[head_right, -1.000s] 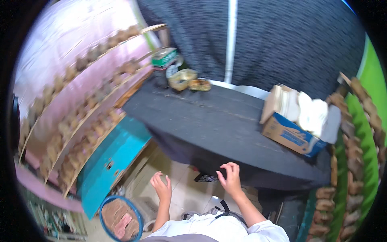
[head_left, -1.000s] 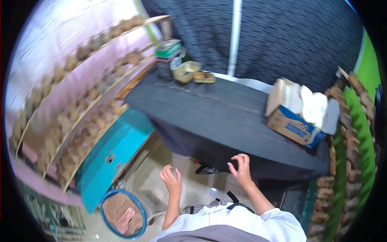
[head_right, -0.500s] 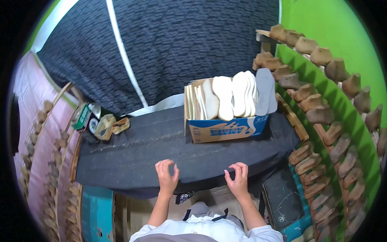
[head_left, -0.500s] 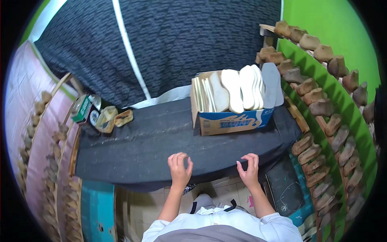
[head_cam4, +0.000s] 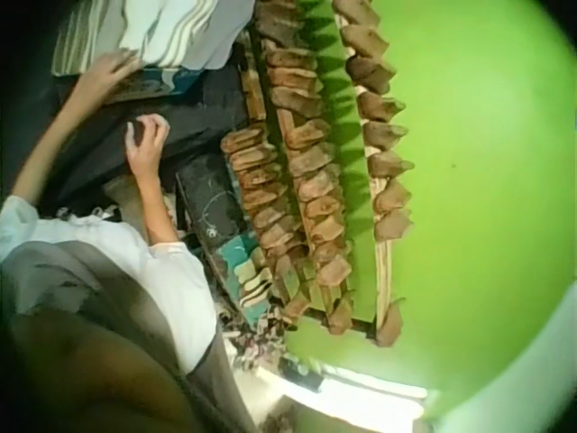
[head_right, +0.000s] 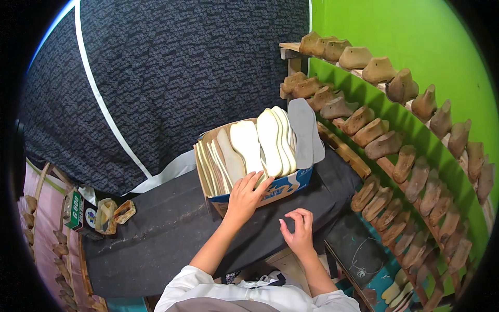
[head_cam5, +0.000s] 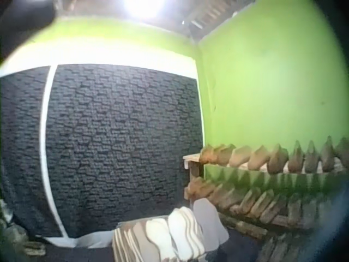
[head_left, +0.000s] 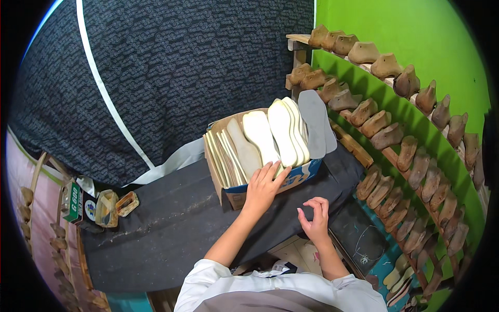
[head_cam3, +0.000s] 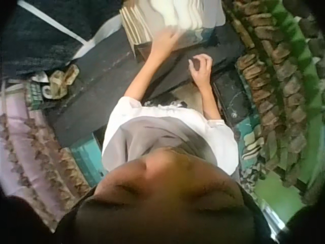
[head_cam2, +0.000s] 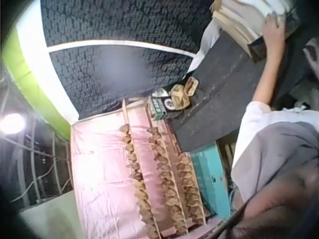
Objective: The person takes shoe soles from a box, applies adhesive to each sole with a brush, and places the soles into a basket.
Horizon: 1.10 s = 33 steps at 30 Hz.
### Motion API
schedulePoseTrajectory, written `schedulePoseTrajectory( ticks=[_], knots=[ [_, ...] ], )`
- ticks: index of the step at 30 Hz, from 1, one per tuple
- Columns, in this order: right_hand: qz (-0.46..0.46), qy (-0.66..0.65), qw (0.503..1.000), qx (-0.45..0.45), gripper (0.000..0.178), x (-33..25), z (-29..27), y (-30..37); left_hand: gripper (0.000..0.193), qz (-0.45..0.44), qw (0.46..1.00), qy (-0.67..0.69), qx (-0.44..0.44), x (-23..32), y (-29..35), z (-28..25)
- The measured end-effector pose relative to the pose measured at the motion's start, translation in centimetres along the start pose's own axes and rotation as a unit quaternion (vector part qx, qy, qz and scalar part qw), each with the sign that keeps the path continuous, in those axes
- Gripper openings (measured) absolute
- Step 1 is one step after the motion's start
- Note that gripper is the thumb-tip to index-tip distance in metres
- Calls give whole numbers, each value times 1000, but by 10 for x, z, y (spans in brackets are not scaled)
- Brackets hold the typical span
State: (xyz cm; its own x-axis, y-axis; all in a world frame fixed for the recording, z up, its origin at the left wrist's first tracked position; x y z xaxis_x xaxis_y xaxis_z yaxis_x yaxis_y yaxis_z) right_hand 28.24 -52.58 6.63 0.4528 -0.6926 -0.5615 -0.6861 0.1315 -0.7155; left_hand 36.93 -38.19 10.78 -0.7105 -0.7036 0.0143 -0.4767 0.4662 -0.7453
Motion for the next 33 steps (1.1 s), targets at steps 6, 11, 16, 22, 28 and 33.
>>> schedulePoseTrajectory(
  ticks=[6, 11, 16, 22, 28, 33],
  knots=[
    [33, -10, 999, -10, 29, 25, -5, -20, 31, -12, 1000, 12, 5, -11, -6, -2],
    [17, -42, 999, -21, 27, 36, 1, -39, 30, -105, 989, 54, 91, -20, -13, -35],
    [-9, -77, 996, -44, 27, 32, 9, -50, 18, -215, 933, 16, 288, -36, 5, -63],
    [-54, -131, 986, -83, 24, 26, 31, -44, 19, -360, 678, 407, 495, -51, 70, -83],
    [27, -326, 910, -256, 20, -1, 76, -27, 29, -403, 591, 436, 546, -15, 133, -93],
    [156, -498, 695, -495, 35, -43, 137, 8, 30, -414, 538, 442, 586, 9, 179, -92]
  ],
)
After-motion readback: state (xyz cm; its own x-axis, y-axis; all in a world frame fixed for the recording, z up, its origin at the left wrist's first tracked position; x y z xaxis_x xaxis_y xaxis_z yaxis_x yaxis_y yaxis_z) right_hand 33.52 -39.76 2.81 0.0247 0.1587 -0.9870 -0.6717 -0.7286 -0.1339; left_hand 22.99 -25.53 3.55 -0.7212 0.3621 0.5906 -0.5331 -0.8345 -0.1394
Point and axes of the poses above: each hand's wrist, its own y-axis away from the middle knuckle, its own z-axis out of the palm, x = y × z, the point moved 5 cm from there along -y, towards the middle knuckle, and after that the axes turned 5 degrees about z, right-handed, at the moved point
